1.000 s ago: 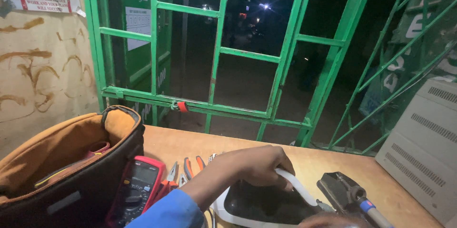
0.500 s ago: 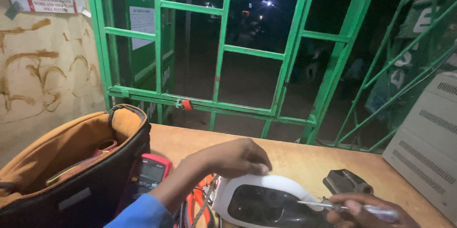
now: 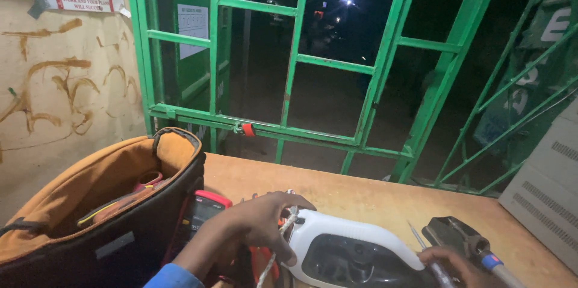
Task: Unscrewing and prying apart the casing of an electric iron for repair.
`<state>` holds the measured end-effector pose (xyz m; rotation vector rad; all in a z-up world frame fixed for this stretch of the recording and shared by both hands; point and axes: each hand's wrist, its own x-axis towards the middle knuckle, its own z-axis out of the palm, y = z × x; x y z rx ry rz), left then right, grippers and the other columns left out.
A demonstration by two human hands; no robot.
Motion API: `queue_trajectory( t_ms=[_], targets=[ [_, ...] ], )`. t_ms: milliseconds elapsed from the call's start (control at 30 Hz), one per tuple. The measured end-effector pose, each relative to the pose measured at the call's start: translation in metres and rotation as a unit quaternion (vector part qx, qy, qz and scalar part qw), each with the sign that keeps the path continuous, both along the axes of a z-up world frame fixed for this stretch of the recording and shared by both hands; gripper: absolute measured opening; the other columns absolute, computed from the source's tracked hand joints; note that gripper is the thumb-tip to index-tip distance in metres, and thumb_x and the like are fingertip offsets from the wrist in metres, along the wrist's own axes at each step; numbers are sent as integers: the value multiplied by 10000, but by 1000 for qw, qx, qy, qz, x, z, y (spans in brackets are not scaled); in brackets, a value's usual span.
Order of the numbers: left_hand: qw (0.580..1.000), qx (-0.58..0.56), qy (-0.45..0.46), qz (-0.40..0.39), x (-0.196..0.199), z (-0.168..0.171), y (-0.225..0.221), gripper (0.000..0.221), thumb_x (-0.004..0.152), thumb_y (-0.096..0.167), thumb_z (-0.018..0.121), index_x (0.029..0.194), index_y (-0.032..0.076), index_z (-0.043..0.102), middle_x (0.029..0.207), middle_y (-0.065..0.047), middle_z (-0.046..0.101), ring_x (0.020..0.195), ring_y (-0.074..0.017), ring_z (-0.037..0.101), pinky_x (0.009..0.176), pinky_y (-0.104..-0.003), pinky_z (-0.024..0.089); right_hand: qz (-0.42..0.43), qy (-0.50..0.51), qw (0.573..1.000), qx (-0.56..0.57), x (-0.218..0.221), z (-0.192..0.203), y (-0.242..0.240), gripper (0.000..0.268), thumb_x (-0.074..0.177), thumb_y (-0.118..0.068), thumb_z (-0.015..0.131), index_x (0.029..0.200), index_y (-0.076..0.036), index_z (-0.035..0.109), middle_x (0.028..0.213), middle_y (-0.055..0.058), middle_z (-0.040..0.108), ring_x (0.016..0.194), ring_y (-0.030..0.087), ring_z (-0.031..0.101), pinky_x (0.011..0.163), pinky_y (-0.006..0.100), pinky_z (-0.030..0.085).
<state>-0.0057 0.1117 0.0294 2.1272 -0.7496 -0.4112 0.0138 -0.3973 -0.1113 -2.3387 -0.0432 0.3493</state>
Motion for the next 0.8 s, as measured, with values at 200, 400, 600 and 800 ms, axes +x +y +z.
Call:
queue_trajectory(
  t_ms=[200,400,600,800],
  targets=[
    [997,45,-37,59,-10,6,-5,755,430,321,896,1159,211,731,1040,35,707,868,-124,633,745,-274,497,-186,-21,981,-53,-51,52,81,488,728,-188,1078,1099,-269,771,1391,-138,841,1254,49,753,1058,218,553],
    [998,-3,-29,62,5,-6,1,504,579,201,860,1050,176,680,915,22,734,839,-131,661,738,-299,521,-234,35,972,14,-63,77,106,427,763,-203,1019,1163,-189,869,1152,31,843,1095,177,778,1033,318,497],
    [999,-30,13,28,12,-5,0,425,678,91,826,1077,142,686,966,-16,727,885,-154,664,805,-309,528,-312,22,937,156,-86,94,130,318,783,63,969,1069,3,844,1334,110,836,1172,275,784,1124,370,507],
    [998,-29,24,50,14,-7,-11,524,571,54,778,1079,159,705,1000,-20,725,929,-163,639,816,-306,487,-309,24,903,299,-93,96,116,487,842,211,745,1304,68,688,1193,407,728,1096,556,732,995,577,528]
  ],
)
